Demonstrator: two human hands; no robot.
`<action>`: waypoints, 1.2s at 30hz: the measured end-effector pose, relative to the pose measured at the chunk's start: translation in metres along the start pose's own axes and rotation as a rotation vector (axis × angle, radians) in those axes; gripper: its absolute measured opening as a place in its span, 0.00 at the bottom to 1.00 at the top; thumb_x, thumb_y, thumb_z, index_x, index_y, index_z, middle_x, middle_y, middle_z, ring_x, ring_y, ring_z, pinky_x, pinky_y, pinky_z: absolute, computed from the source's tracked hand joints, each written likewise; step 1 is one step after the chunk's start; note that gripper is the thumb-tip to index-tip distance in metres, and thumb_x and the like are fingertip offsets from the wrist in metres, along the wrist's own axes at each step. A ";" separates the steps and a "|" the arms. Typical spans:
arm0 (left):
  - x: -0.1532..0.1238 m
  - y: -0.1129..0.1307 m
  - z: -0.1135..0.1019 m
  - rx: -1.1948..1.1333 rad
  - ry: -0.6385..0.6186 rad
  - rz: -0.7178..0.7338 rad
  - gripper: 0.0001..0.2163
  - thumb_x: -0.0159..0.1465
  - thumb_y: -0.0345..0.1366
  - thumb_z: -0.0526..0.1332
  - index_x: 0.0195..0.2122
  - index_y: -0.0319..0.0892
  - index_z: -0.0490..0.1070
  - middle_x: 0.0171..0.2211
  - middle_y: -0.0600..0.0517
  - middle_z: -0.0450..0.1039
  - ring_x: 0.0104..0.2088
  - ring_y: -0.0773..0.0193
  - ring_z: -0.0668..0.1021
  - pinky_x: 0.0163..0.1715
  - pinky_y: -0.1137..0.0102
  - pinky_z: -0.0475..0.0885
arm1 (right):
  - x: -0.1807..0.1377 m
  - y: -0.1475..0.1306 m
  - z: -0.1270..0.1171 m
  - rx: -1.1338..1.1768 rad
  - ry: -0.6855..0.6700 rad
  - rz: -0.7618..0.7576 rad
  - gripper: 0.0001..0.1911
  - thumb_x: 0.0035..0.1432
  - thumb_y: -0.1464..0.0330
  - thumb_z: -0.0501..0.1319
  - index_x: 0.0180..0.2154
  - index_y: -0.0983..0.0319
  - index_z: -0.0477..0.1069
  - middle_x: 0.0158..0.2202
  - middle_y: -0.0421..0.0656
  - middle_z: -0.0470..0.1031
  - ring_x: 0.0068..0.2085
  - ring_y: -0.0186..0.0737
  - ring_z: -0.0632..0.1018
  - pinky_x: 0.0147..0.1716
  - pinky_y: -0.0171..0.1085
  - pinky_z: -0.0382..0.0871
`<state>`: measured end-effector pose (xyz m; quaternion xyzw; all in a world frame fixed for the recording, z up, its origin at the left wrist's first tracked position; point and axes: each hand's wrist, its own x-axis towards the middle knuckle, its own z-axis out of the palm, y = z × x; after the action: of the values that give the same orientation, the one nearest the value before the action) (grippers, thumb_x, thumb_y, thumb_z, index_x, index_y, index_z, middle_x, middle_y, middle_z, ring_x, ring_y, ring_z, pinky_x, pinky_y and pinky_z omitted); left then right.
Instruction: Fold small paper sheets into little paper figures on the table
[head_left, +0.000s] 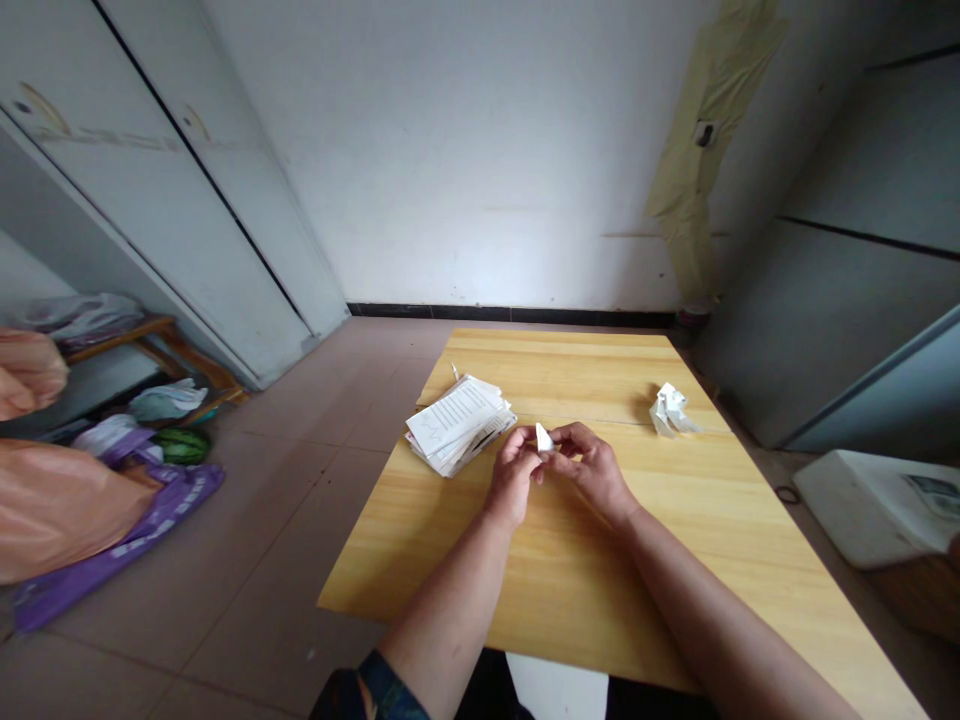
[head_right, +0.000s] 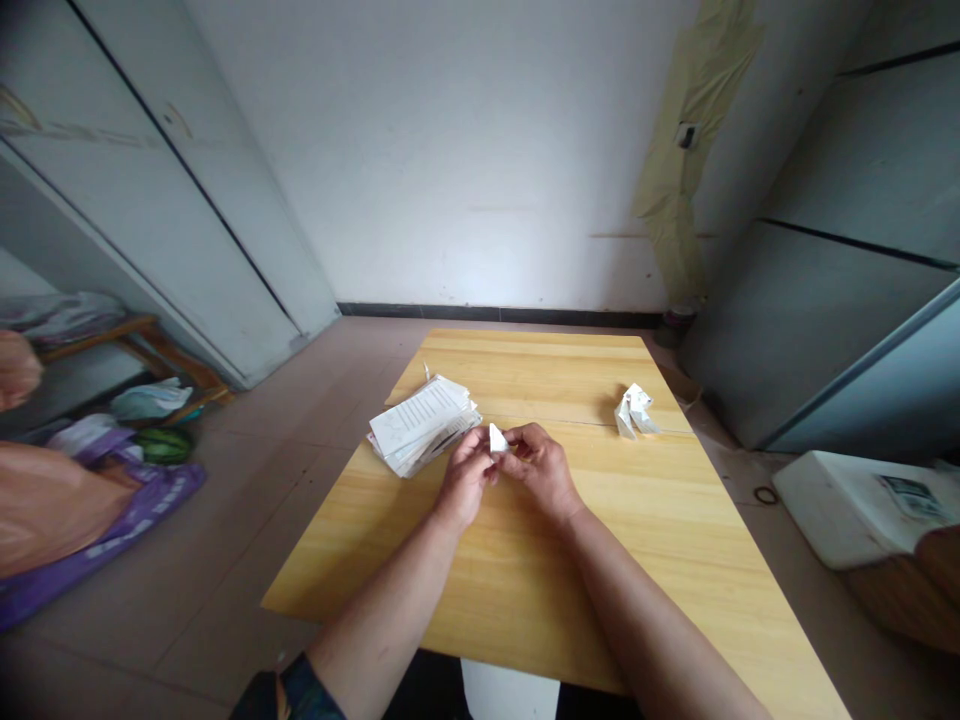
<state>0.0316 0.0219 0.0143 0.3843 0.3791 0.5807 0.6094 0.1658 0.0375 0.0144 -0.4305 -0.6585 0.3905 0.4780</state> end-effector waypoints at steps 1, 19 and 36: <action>0.000 0.000 0.000 -0.009 -0.005 -0.009 0.10 0.50 0.36 0.62 0.33 0.41 0.68 0.26 0.56 0.68 0.21 0.74 0.63 0.20 0.76 0.56 | 0.000 -0.004 0.000 0.071 -0.022 0.038 0.17 0.47 0.56 0.68 0.33 0.61 0.72 0.29 0.41 0.74 0.28 0.36 0.74 0.30 0.36 0.69; 0.003 0.005 -0.012 -0.091 -0.170 -0.166 0.04 0.45 0.32 0.57 0.24 0.40 0.65 0.15 0.58 0.61 0.15 0.74 0.61 0.16 0.76 0.50 | 0.001 -0.015 -0.013 0.482 -0.280 0.365 0.15 0.39 0.65 0.71 0.25 0.62 0.67 0.22 0.34 0.71 0.25 0.30 0.71 0.28 0.32 0.64; 0.005 0.005 -0.018 -0.063 -0.224 -0.193 0.08 0.50 0.37 0.60 0.26 0.40 0.62 0.18 0.57 0.67 0.14 0.74 0.65 0.13 0.78 0.51 | 0.000 -0.006 -0.016 0.699 -0.352 0.369 0.14 0.46 0.70 0.68 0.37 0.61 0.71 0.27 0.38 0.74 0.17 0.24 0.66 0.14 0.26 0.55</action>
<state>0.0136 0.0272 0.0115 0.3892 0.3255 0.4845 0.7126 0.1799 0.0369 0.0233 -0.2799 -0.4701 0.7365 0.3978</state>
